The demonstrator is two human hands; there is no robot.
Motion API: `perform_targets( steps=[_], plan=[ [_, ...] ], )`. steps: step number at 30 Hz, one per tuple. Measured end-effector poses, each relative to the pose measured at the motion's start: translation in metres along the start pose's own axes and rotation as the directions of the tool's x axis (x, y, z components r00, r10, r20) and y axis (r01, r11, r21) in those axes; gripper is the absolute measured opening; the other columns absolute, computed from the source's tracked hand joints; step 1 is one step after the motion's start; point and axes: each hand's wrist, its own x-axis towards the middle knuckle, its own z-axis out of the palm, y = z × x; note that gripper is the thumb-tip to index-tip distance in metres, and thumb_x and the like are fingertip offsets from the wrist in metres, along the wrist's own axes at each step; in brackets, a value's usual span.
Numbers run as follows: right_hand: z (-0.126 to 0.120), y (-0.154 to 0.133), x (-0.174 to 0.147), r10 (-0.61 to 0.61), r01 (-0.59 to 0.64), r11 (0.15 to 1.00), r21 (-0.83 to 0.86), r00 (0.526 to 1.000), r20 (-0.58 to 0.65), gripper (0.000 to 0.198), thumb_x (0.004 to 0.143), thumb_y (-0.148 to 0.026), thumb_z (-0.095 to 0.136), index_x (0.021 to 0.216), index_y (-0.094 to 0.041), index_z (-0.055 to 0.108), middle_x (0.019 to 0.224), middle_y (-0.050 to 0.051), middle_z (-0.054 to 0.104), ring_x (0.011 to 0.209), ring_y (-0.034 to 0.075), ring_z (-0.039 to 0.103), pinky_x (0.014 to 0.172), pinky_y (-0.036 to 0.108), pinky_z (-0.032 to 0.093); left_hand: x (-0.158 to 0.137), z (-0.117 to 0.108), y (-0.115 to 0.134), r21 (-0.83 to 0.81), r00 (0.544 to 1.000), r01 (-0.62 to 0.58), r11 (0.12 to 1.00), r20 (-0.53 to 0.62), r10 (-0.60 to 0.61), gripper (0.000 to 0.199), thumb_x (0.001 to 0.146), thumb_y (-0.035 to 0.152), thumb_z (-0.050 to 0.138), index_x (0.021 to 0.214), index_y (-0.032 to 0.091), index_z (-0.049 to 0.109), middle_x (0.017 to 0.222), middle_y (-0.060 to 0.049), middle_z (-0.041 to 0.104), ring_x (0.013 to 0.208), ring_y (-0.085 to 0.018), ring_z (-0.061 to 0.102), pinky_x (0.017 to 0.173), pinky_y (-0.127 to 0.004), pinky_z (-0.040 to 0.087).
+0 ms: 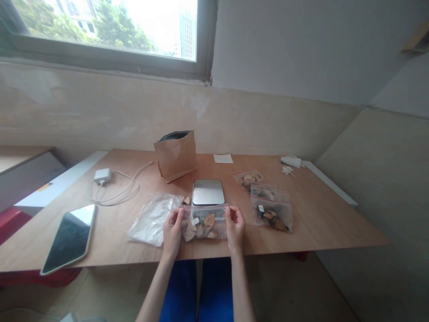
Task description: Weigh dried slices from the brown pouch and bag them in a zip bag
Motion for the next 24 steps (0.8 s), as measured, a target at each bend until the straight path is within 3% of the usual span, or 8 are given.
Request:
perform_targets(
  steps=[7,11,14,18,24],
  plan=[
    [-0.0006,0.0013,0.0003,-0.019,0.02,1.0,0.003,1.0,-0.003,0.03,0.076,-0.045,0.057,0.077,-0.016,0.059,0.07,0.003,0.061,0.064,0.014,0.055,0.061,0.024,0.044,0.0016,0.0001,-0.0055,0.001,1.0,0.009,1.0,-0.014,-0.009,0.032,0.072,0.047,0.061,0.075,0.015,0.063,0.07,-0.002,0.063,0.064,-0.013,0.056,0.06,-0.022,0.043],
    [-0.002,0.0049,0.0007,0.0,0.001,1.0,0.026,1.0,-0.013,0.03,0.077,-0.046,0.055,0.077,-0.016,0.057,0.065,0.0,0.057,0.06,0.013,0.053,0.061,0.025,0.044,0.0012,0.0001,-0.0061,-0.006,1.0,-0.007,1.0,0.022,0.007,0.031,0.074,0.046,0.059,0.076,0.015,0.064,0.073,-0.003,0.064,0.068,-0.014,0.057,0.063,-0.022,0.044],
    [-0.0016,0.0052,-0.0006,0.031,-0.032,0.999,0.043,0.999,0.037,0.031,0.078,-0.046,0.054,0.082,-0.016,0.058,0.062,-0.001,0.056,0.061,0.013,0.054,0.061,0.025,0.044,0.0002,0.0007,-0.0037,-0.049,0.998,0.001,0.999,0.066,0.002,0.03,0.077,0.044,0.057,0.081,0.016,0.065,0.076,-0.003,0.065,0.071,-0.014,0.057,0.066,-0.023,0.044],
    [0.0014,0.0025,-0.0028,0.036,-0.041,0.999,0.031,0.99,0.136,0.032,0.077,-0.046,0.056,0.085,-0.015,0.06,0.074,0.002,0.062,0.067,0.014,0.057,0.064,0.025,0.046,-0.0014,0.0033,0.0006,-0.075,0.996,-0.005,0.997,0.089,0.012,0.028,0.074,0.043,0.06,0.08,0.016,0.064,0.079,-0.004,0.064,0.073,-0.014,0.057,0.068,-0.023,0.044],
    [0.0013,0.0044,-0.0013,0.047,-0.05,0.998,0.026,0.993,0.113,0.035,0.075,-0.047,0.058,0.084,-0.014,0.063,0.074,0.004,0.064,0.067,0.015,0.057,0.064,0.026,0.046,-0.0008,0.0057,0.0019,-0.136,0.996,0.035,0.99,0.083,-0.023,0.027,0.068,0.041,0.067,0.077,0.016,0.063,0.074,-0.001,0.062,0.067,-0.012,0.055,0.061,-0.021,0.042]
  ],
)
